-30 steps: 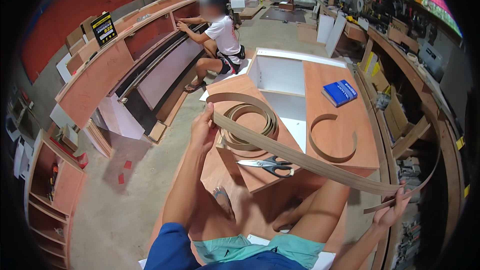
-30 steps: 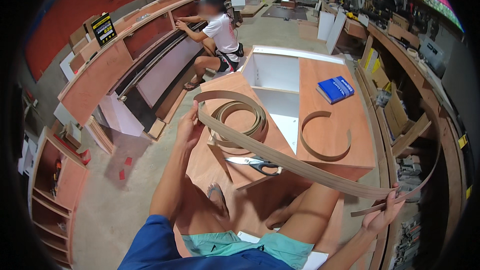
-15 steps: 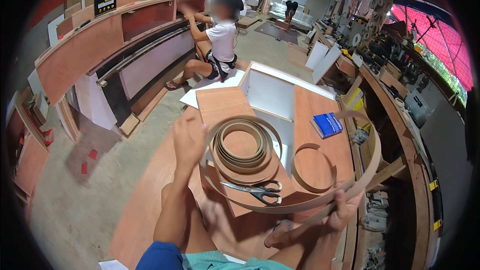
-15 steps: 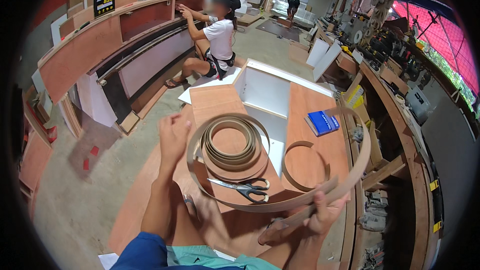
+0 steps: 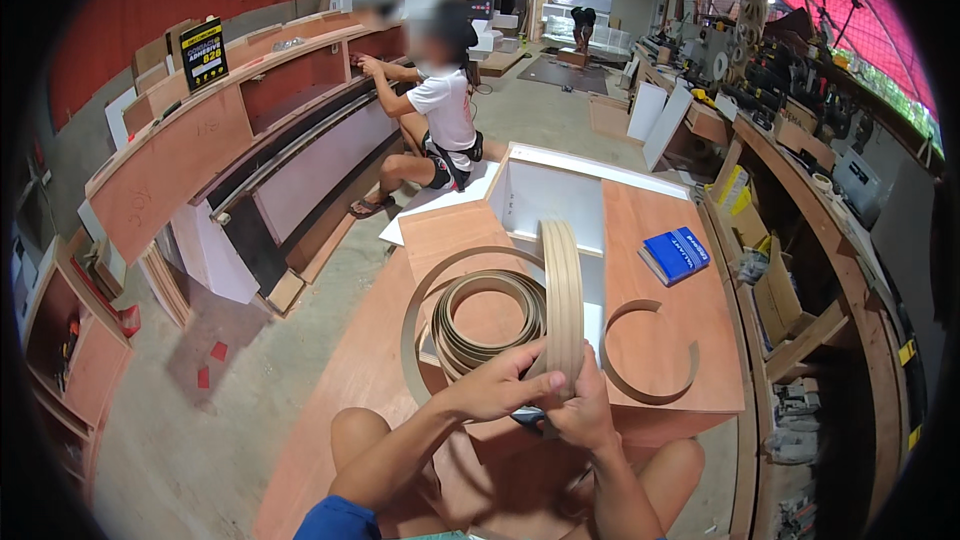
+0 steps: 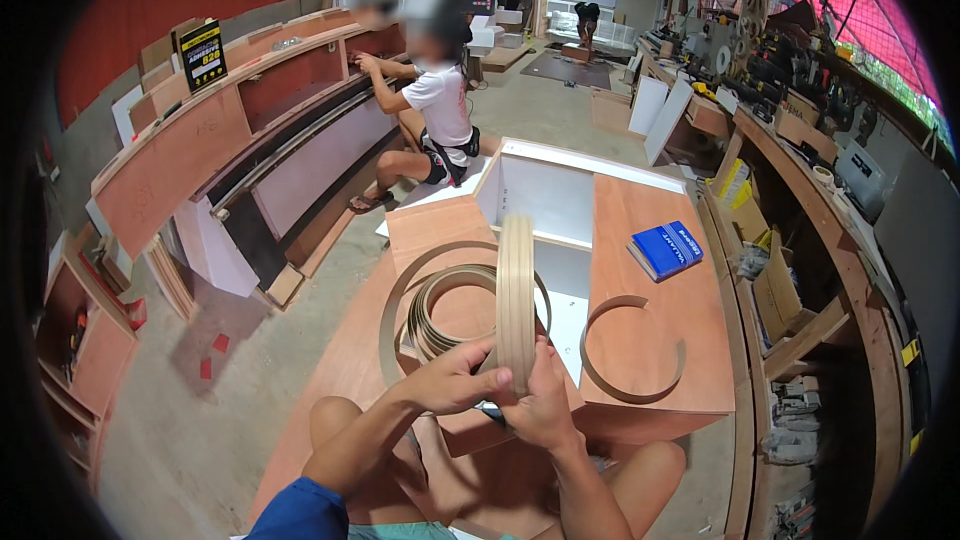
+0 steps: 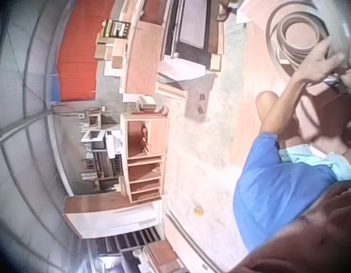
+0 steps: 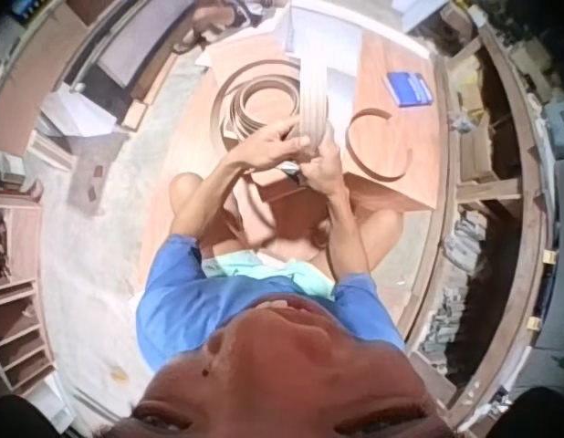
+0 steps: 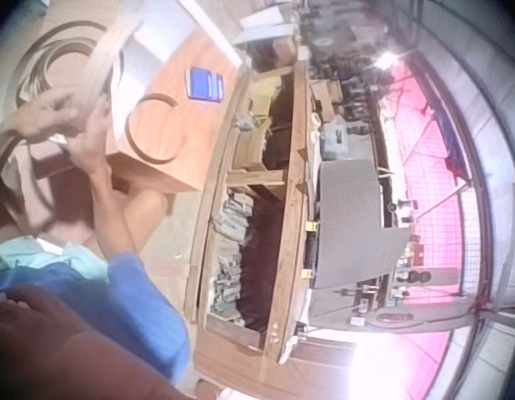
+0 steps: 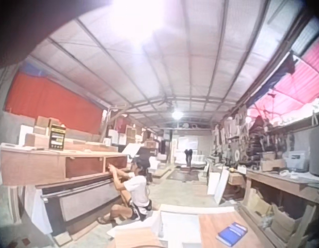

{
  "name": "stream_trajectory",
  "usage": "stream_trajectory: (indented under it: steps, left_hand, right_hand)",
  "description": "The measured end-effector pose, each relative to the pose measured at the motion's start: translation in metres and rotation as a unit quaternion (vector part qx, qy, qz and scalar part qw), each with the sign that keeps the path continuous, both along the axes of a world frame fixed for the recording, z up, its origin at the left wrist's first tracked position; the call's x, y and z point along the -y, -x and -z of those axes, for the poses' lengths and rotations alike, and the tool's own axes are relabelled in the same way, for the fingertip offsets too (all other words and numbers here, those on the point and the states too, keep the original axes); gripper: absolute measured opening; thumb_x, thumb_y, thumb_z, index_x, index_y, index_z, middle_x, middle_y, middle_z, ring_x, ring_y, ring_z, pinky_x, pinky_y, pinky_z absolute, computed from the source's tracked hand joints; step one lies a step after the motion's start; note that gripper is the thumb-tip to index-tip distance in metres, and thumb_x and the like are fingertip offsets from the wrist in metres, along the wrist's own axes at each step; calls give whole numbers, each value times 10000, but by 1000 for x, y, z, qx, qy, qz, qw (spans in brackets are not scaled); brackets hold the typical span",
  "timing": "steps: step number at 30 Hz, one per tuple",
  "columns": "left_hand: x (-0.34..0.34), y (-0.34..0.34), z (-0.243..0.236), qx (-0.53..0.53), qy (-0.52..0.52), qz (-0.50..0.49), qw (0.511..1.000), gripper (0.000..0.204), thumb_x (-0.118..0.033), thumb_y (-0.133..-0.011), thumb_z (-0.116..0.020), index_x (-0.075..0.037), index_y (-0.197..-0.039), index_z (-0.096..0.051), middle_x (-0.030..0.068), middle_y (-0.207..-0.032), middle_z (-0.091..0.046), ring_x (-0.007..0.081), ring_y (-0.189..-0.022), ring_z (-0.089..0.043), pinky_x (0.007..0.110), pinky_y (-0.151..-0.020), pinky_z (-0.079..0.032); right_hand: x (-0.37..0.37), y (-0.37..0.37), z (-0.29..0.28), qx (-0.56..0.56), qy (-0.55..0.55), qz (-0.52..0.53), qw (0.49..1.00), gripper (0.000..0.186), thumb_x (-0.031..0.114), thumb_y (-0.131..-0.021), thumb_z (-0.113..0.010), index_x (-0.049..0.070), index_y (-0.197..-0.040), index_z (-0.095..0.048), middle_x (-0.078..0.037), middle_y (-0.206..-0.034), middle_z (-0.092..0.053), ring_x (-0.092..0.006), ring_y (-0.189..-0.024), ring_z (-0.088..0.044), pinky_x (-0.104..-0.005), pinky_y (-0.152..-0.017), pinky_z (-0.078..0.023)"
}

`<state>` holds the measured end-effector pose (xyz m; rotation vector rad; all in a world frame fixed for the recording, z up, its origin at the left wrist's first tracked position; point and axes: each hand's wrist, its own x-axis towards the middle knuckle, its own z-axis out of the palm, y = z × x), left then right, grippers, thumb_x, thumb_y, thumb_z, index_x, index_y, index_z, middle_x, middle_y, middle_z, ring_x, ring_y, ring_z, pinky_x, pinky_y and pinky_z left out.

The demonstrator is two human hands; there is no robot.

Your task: The person cuts a roll of thin wood veneer into curved segments using scissors. They repeatedly unroll, measure, and cut the veneer, then stack the cut pieces on a wooden workbench.

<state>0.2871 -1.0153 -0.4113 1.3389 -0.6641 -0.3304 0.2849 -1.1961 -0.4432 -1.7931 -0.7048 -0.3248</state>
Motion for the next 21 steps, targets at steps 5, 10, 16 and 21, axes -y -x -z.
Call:
stream_trajectory:
  steps: [5, 10, 16, 21]
  left_hand:
    - [-11, -15, 18, -65, -35, 48, 996, 429, -285, -1092, -549, 3, -1403, -482, 82, -1175, -648, 133, -1072, -604, 317, -943, -510]
    - [-4, -23, 1, 21, -184, -48, 982, 358, -272, -1098, -504, 33, -1285, -501, 114, -976, -676, 176, -791, -668, 328, -694, -548]
    - [-61, -37, 29, -184, 111, -121, 969, 403, -287, -1083, -383, 22, -1312, -506, 167, -1120, -677, 217, -843, -709, 310, -680, -539]
    - [-58, -45, 16, -178, 216, -150, 948, 582, -376, -1103, -264, 51, -1473, -401, 248, -1342, -613, 335, -1040, -722, 393, -830, -603]
  right_hand:
    - [-4, -7, -3, -31, 7, 5, 999, 462, 66, -851, -757, -26, -1215, -488, -131, -943, -715, -202, -829, -713, -336, -732, -569]
    - [18, -22, 10, -3, 140, 95, 986, 373, 86, -889, -746, -41, -1153, -516, -165, -907, -721, -258, -802, -735, -364, -716, -576]
    - [5, -14, -13, -36, -36, 79, 996, 423, 169, -858, -828, -62, -1057, -535, -202, -822, -705, -356, -712, -716, -397, -622, -546]
    - [-12, 20, 12, 58, 50, 66, 995, 426, 164, -821, -854, -48, -1060, -572, -128, -788, -694, -233, -649, -694, -339, -589, -542]
